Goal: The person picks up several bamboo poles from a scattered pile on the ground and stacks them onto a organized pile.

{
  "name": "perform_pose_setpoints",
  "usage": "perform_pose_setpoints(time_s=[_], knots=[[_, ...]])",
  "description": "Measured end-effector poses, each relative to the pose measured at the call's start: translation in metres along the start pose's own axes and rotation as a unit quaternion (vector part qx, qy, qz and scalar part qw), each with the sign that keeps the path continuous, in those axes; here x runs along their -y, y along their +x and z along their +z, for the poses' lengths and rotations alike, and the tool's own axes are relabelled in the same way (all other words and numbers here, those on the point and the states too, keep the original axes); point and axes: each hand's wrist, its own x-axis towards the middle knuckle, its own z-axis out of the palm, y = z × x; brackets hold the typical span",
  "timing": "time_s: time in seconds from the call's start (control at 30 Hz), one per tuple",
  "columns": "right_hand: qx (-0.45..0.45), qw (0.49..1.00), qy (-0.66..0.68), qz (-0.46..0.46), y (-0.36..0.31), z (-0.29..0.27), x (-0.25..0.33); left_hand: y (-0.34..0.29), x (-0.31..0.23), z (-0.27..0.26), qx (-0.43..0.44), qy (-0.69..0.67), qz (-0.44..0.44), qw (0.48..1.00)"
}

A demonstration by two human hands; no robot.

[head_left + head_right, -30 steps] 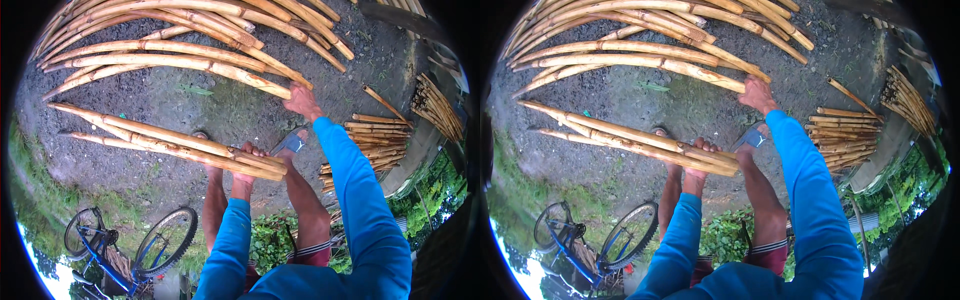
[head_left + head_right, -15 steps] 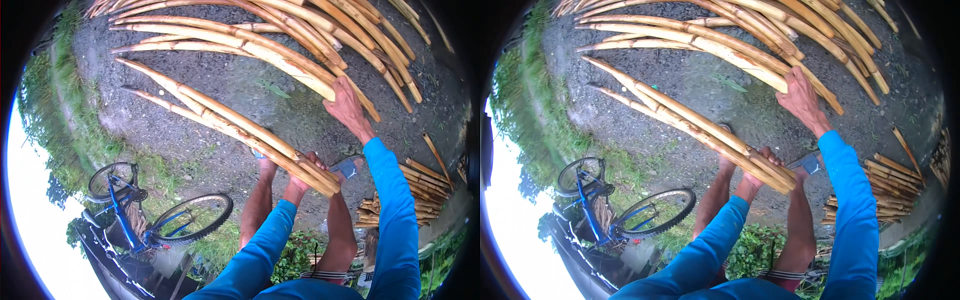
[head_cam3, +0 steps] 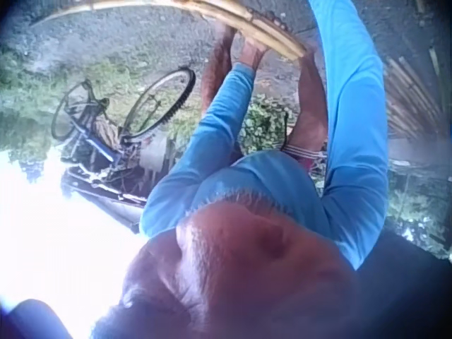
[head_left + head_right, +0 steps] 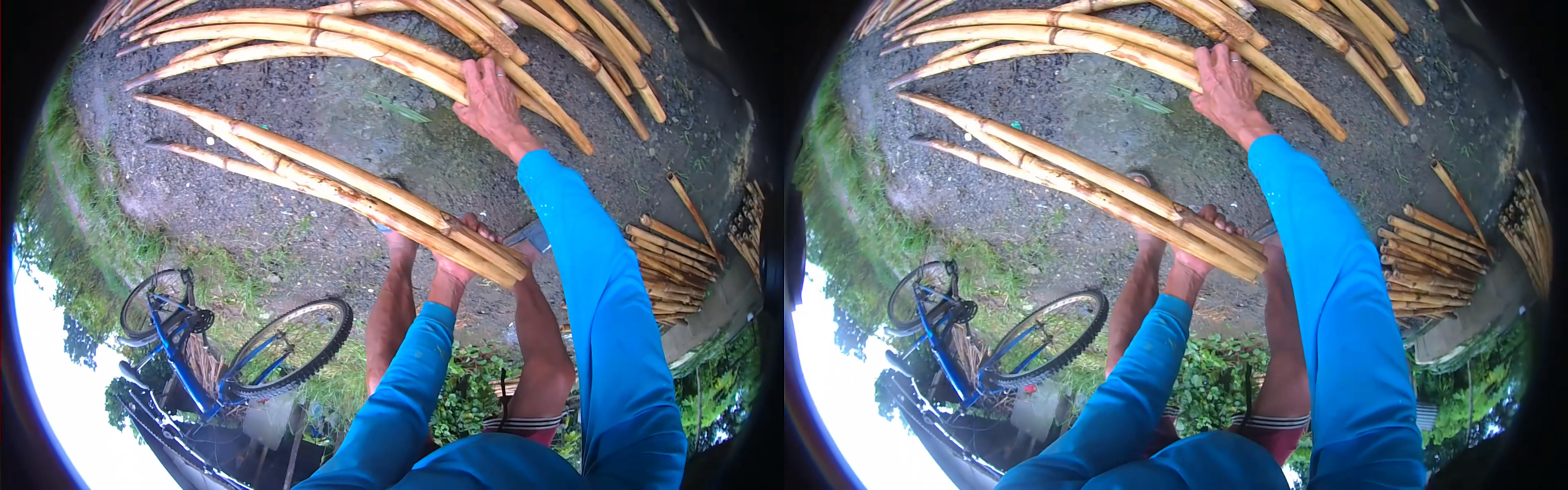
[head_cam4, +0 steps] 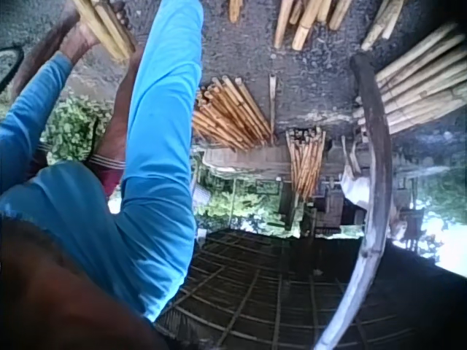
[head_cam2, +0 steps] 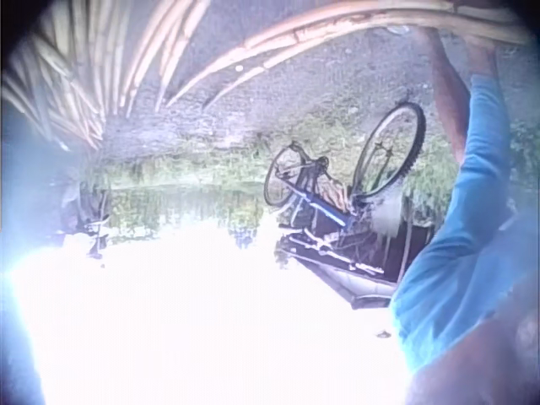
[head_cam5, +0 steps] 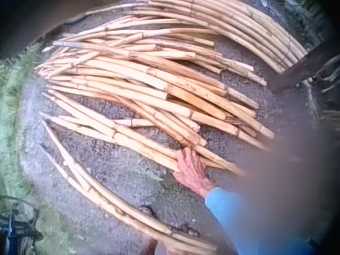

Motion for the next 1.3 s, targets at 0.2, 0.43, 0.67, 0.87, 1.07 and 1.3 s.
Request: perform_pose_setpoints(time_s=[0.2, 0.43, 0.67, 0.87, 1.07, 1.3], knots=[[0.113, 0.992, 0.045, 0.020, -0.019, 0.019, -0.012, 0.010, 0.008, -0.010, 0.021, -0.010, -0.011, 1.000], [0.377, 0.863, 0.317, 0.115, -0.122, 0.006, -0.065, 0.006, 0.007, -0.016, -0.021, -0.010, -0.011, 1.000], [0.477, 0.732, 0.424, 0.239, -0.211, -0.042, -0.018, -0.007, 0.000, -0.022, -0.167, -0.008, 0.097, 0.981], [0.477, 0.709, 0.450, 0.258, -0.215, -0.062, 0.013, -0.030, 0.012, -0.006, -0.262, 0.006, 0.166, 0.951], [0.561, 0.506, 0.532, 0.382, -0.232, -0.079, 0.057, -0.086, 0.016, 0.016, -0.254, -0.021, 0.156, 0.954], [0.508, 0.538, 0.592, 0.320, -0.264, -0.093, 0.106, -0.148, 0.018, 0.049, -0.258, 0.048, 0.218, 0.940]])
